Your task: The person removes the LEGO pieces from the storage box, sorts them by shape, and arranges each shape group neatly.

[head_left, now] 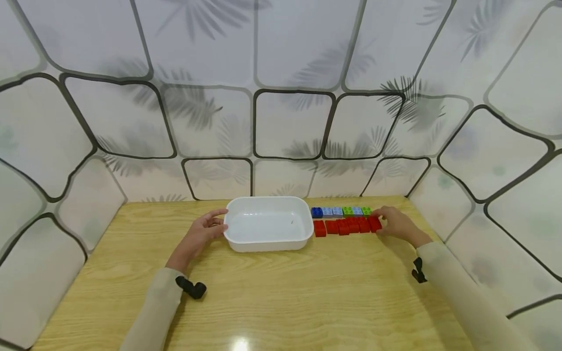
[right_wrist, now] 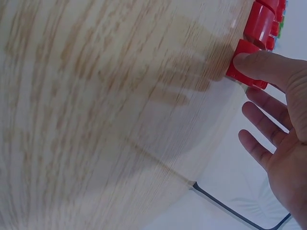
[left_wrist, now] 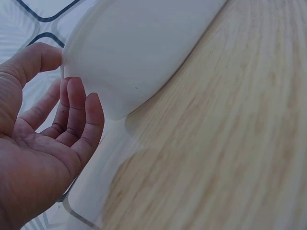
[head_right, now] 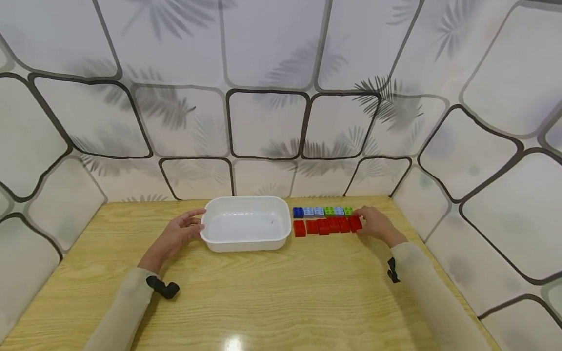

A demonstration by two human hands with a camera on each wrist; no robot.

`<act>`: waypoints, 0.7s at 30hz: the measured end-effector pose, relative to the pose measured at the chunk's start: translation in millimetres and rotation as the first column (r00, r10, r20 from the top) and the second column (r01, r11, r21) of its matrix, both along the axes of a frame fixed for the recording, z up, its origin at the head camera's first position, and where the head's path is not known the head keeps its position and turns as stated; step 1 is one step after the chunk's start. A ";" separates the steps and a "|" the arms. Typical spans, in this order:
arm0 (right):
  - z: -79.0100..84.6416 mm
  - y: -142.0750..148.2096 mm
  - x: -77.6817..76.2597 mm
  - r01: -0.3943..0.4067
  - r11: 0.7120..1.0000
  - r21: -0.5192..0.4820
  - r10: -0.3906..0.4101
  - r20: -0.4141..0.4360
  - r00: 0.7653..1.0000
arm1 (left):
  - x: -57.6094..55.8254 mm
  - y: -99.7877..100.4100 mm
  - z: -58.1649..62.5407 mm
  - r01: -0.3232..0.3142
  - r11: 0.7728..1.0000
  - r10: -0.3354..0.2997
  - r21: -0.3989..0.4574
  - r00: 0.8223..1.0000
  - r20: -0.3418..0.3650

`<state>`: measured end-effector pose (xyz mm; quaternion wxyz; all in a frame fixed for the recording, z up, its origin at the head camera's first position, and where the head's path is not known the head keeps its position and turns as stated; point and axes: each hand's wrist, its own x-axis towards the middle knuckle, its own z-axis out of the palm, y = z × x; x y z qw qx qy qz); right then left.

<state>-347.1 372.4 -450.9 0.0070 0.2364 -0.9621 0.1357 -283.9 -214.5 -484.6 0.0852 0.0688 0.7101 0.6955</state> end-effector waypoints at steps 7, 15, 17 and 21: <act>0.5 0.2 3.7 -0.021 1.000 -0.012 0.021 -0.007 1.000 | -0.9 0.9 0.0 -0.001 1.000 0.001 0.000 1.000 0.000; -1.3 2.6 4.0 -0.013 1.000 0.000 0.013 0.005 1.000 | -0.4 0.7 -1.2 0.013 1.000 -0.013 0.014 1.000 -0.015; -2.3 3.0 3.6 -0.010 1.000 0.002 0.010 0.007 1.000 | -0.2 0.4 -1.2 0.022 1.000 -0.021 0.019 1.000 -0.021; -3.2 1.9 4.0 0.001 1.000 -0.001 -0.001 0.011 1.000 | -0.1 0.5 -1.4 0.018 0.999 -0.017 0.031 1.000 -0.020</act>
